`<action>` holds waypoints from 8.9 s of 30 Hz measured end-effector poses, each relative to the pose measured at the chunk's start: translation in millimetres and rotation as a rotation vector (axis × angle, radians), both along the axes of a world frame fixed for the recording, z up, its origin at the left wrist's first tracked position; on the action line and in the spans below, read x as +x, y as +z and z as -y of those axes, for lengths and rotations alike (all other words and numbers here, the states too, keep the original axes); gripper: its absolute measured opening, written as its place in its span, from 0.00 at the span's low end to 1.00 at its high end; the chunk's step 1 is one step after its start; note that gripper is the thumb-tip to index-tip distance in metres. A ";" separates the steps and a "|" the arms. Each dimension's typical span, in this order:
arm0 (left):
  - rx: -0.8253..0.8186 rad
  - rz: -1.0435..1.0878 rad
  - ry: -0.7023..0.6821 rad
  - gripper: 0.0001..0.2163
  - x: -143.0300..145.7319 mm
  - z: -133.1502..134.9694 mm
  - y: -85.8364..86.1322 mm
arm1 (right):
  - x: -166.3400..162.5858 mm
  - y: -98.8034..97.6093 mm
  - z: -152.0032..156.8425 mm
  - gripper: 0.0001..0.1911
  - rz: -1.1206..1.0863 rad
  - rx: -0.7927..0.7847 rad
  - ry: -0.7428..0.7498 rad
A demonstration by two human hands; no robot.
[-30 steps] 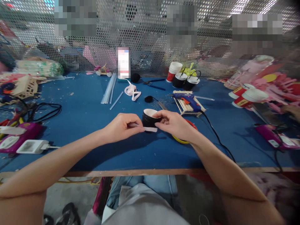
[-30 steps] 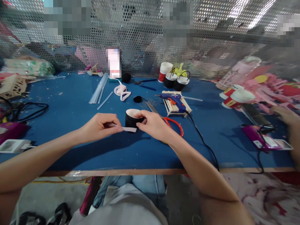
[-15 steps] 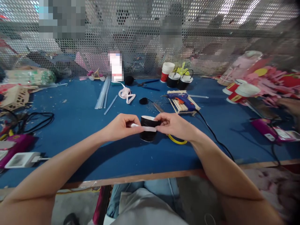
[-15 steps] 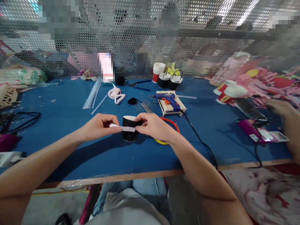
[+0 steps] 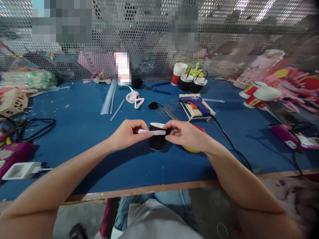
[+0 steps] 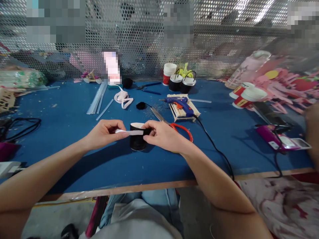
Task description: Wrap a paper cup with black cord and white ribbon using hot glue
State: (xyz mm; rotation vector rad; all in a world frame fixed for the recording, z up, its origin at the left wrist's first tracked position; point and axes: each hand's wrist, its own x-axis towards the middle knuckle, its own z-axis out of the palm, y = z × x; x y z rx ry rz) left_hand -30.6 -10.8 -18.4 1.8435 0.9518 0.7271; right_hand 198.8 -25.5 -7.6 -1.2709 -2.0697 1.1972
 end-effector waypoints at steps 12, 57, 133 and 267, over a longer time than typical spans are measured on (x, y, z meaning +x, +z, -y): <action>0.126 -0.051 0.039 0.10 3.7 0.8 7.1 | -2.0 -0.4 1.2 0.16 -0.023 -0.007 0.009; 0.509 -0.103 -0.237 0.05 13.4 30.2 19.7 | -5.5 0.6 5.4 0.12 -0.014 -0.008 -0.021; -0.074 -0.065 -0.078 0.12 -6.2 -0.7 14.4 | -2.5 14.1 7.0 0.11 -0.048 -0.034 0.067; -0.185 -0.047 -0.317 0.14 3.9 5.6 -3.8 | -23.6 -7.0 13.7 0.19 -0.011 0.316 0.058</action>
